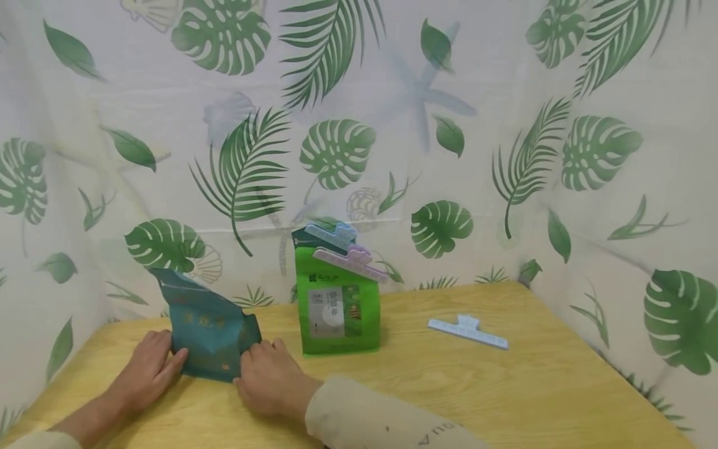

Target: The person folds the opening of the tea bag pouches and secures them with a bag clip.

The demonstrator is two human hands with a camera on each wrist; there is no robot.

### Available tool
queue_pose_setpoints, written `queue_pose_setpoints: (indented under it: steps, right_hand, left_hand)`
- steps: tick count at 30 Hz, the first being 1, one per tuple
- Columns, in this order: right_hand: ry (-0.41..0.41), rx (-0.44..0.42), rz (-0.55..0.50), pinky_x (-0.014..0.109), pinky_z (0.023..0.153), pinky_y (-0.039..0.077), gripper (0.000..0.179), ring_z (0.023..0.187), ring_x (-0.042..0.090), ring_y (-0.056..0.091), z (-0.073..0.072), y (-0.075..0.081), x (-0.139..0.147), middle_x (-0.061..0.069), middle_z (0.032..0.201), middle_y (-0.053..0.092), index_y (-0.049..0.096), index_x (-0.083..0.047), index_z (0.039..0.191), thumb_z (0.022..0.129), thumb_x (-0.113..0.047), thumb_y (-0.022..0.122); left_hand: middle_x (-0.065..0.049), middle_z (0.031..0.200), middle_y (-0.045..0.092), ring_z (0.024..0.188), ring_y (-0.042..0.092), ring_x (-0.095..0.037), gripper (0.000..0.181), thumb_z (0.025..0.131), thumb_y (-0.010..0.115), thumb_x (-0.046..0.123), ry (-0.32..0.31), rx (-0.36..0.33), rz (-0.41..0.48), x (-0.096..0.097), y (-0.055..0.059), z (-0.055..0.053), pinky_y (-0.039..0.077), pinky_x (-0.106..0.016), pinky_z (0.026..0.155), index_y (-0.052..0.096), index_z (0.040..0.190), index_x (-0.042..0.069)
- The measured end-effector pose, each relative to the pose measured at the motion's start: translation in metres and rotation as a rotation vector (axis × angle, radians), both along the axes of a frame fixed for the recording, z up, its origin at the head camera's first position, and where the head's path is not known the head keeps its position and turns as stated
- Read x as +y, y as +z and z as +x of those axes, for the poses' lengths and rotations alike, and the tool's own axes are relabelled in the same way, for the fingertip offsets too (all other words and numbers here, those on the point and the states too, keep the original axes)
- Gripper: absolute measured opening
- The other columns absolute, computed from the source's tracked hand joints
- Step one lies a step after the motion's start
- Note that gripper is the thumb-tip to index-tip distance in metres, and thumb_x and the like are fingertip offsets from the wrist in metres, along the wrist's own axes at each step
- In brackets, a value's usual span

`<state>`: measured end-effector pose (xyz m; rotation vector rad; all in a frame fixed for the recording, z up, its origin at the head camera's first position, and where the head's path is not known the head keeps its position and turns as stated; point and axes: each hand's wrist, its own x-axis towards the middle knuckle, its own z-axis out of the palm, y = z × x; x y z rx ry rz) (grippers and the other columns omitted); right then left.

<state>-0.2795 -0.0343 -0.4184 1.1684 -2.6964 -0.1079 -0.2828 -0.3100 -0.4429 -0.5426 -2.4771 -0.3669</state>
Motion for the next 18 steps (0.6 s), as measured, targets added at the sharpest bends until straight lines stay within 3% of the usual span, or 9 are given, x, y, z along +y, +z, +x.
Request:
queue_pose_setpoints:
  steps: [18]
  right_hand:
    - [0.068,0.037,0.021,0.030,0.080,0.034,0.040,0.095,0.015,0.055,0.005,0.000,0.015,0.002,0.104,0.063,0.062,-0.012,0.106,0.107,-0.042,0.037]
  left_hand:
    - [0.007,0.082,0.042,0.083,0.036,-0.013,0.014,0.102,0.054,0.019,-0.058,-0.071,0.038,0.012,0.004,0.005,0.032,-0.035,0.075,0.049,0.090,0.013]
